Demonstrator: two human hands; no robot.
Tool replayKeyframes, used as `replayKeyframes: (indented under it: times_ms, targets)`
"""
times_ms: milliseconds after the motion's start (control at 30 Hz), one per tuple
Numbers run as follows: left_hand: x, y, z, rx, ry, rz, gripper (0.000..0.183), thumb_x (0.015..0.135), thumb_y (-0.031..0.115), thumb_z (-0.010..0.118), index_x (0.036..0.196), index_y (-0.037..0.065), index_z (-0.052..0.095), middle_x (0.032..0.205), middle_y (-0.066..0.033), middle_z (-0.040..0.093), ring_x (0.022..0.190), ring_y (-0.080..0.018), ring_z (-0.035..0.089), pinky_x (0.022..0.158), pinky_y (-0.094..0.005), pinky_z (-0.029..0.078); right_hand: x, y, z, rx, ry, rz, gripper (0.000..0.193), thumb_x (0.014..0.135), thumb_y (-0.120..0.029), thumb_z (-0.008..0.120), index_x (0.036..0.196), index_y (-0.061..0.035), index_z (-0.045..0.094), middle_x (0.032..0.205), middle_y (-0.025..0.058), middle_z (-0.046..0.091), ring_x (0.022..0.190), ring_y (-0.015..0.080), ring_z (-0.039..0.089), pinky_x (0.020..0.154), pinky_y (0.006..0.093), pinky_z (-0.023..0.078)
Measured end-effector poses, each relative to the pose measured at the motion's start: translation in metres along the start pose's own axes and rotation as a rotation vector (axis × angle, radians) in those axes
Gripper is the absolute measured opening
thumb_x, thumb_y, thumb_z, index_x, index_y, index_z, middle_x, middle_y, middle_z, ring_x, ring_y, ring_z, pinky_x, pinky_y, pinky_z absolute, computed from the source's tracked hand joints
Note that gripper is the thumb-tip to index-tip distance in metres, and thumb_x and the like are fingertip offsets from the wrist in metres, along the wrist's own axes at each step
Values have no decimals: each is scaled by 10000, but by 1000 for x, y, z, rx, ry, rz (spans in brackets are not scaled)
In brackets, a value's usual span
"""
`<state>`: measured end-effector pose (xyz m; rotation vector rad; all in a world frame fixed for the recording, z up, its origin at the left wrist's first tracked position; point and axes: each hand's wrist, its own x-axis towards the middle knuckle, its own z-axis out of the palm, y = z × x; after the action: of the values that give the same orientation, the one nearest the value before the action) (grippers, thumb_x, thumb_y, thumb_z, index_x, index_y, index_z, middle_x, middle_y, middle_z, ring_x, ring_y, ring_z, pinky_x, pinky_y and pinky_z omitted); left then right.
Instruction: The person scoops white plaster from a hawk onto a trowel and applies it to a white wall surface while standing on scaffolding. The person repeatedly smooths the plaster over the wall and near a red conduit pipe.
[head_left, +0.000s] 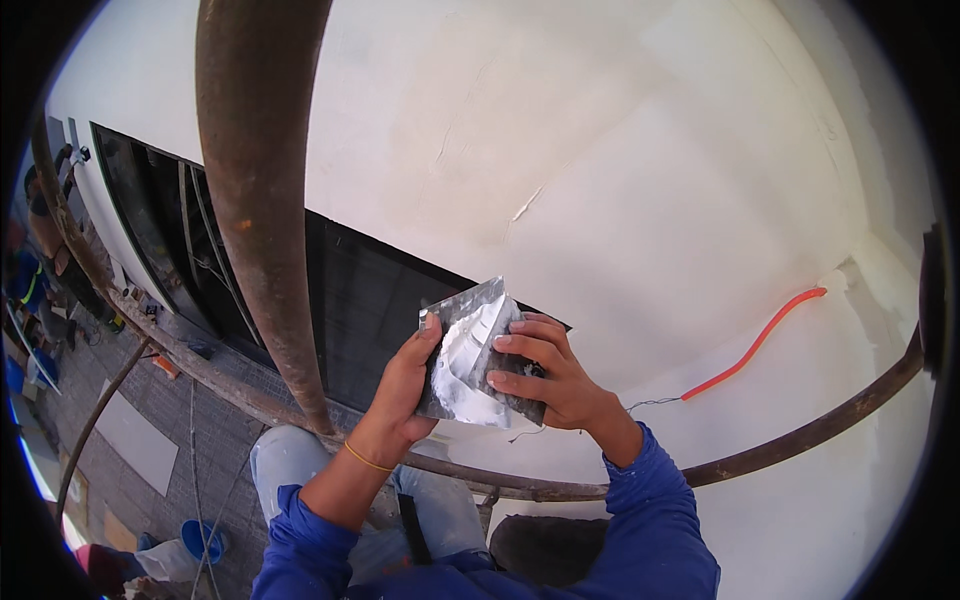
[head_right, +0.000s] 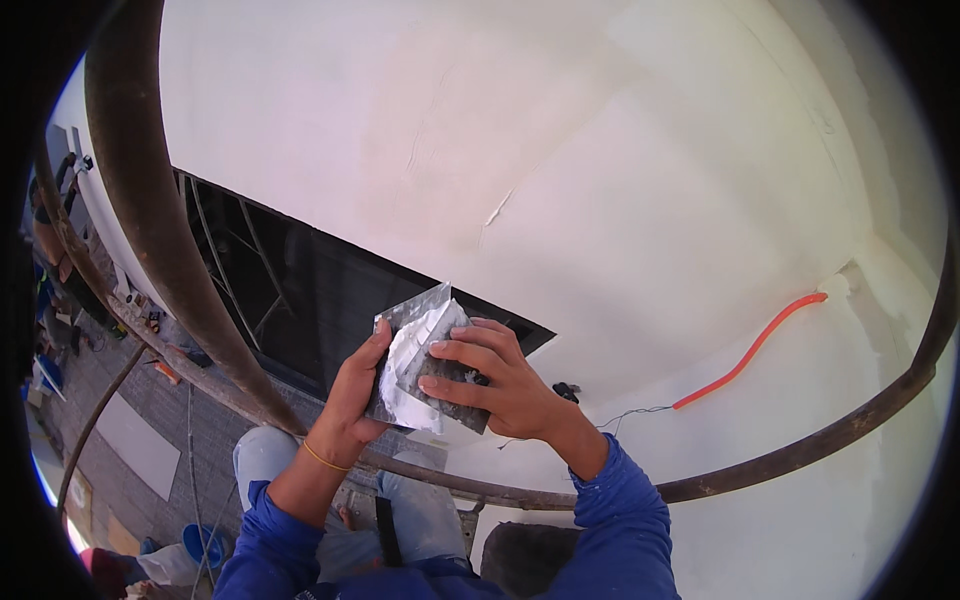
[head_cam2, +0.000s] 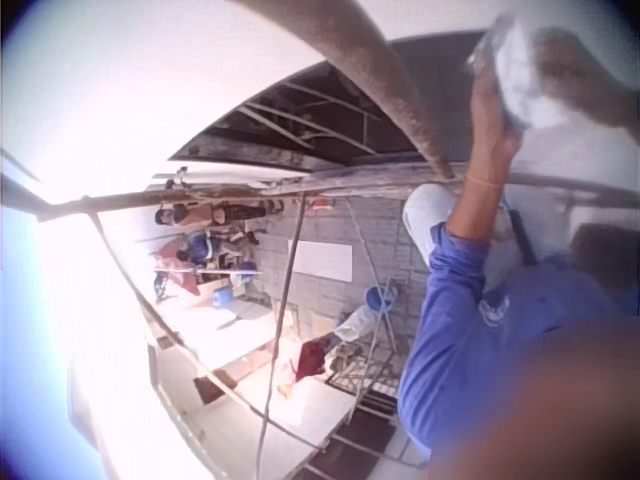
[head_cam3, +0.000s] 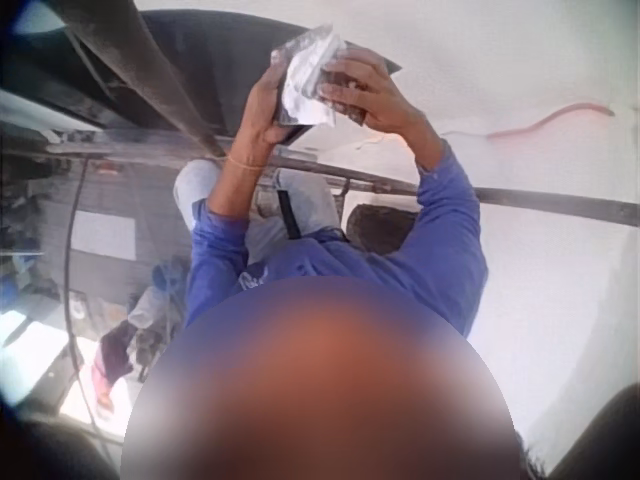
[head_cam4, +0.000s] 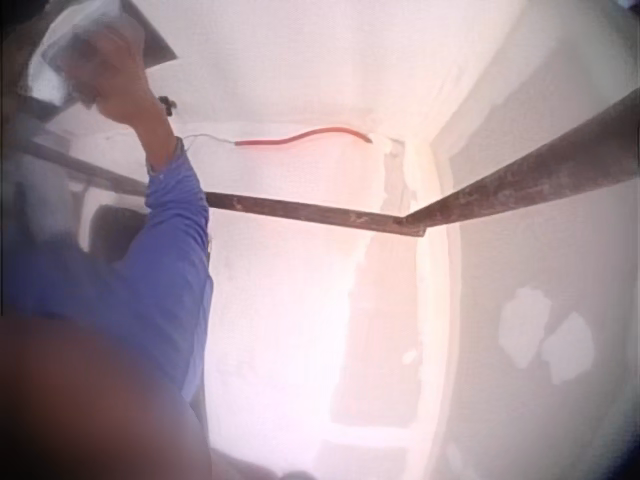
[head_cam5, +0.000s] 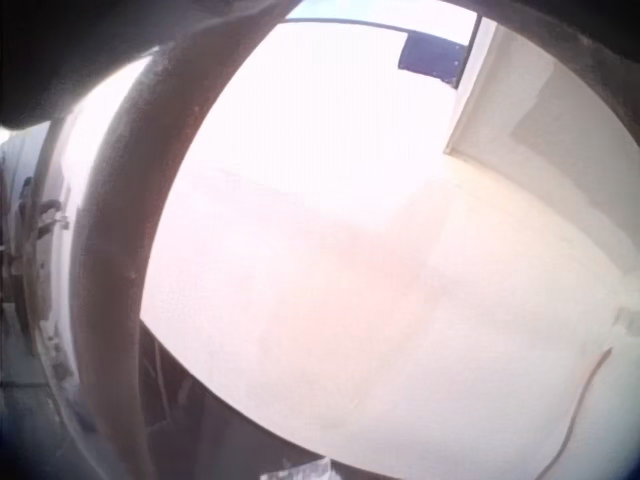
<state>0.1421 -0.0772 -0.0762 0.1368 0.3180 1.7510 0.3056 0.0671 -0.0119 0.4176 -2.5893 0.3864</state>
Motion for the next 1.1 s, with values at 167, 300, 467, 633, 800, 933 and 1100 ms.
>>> replayKeyframes:
  times_ms: [167, 300, 467, 633, 800, 933, 1100]
  targets:
    - [-22, 13, 27, 360, 159, 185, 448, 1091, 419, 485, 1250, 18, 607, 1059, -65, 702, 934, -147, 702, 790, -309, 598, 11, 2, -64, -421, -146, 235, 803, 659, 147, 598, 1355, -248, 656, 1443, 13, 541, 1326, 299, 463, 1090, 464, 382]
    - [-20, 8, 33, 636, 260, 340, 438, 1101, 430, 476, 1103, 23, 638, 895, 26, 615, 800, -51, 555, 702, -230, 487, 32, -15, -89, -474, -226, 269, 764, 708, 114, 591, 1378, -249, 638, 1394, 3, 578, 1293, 279, 492, 1042, 443, 397]
    - [-9, 3, 43, 873, 205, 631, 442, 1111, 418, 463, 954, 24, 586, 796, 66, 472, 754, -39, 373, 629, -252, 348, 56, -39, -64, -420, -391, 112, 726, 711, 23, 649, 1368, -285, 646, 1342, -14, 597, 1220, 244, 530, 980, 432, 417]
    - [11, 36, 48, 643, 367, 940, 409, 1109, 395, 483, 930, 38, 574, 790, 66, 465, 738, -41, 356, 624, -249, 334, 62, -38, -62, -347, -571, 91, 760, 720, 27, 652, 1398, -314, 626, 1350, -15, 599, 1194, 257, 542, 984, 432, 437]
    - [27, 33, 1, 315, 403, 891, 363, 1102, 383, 498, 1068, 39, 608, 953, 10, 636, 828, -53, 561, 749, -235, 481, 98, 5, -89, -391, -378, 359, 619, 860, 11, 620, 1434, -218, 582, 1340, 31, 596, 1176, 273, 559, 969, 447, 466]
    - [23, 3, -60, 298, 561, 594, 360, 1103, 375, 487, 1121, 36, 608, 1027, -30, 670, 904, -103, 632, 825, -286, 530, 168, 69, -109, -794, 43, 259, 531, 905, 19, 566, 1404, -162, 592, 1340, 58, 594, 1197, 277, 564, 1015, 495, 437]
    - [26, -6, -98, 274, 604, 519, 365, 1103, 381, 481, 1128, 38, 605, 1034, -39, 668, 918, -129, 633, 837, -314, 532, 257, 145, -118, -1275, 342, 150, 470, 857, -13, 623, 1319, -100, 625, 1288, 33, 625, 1140, 268, 586, 993, 585, 386]
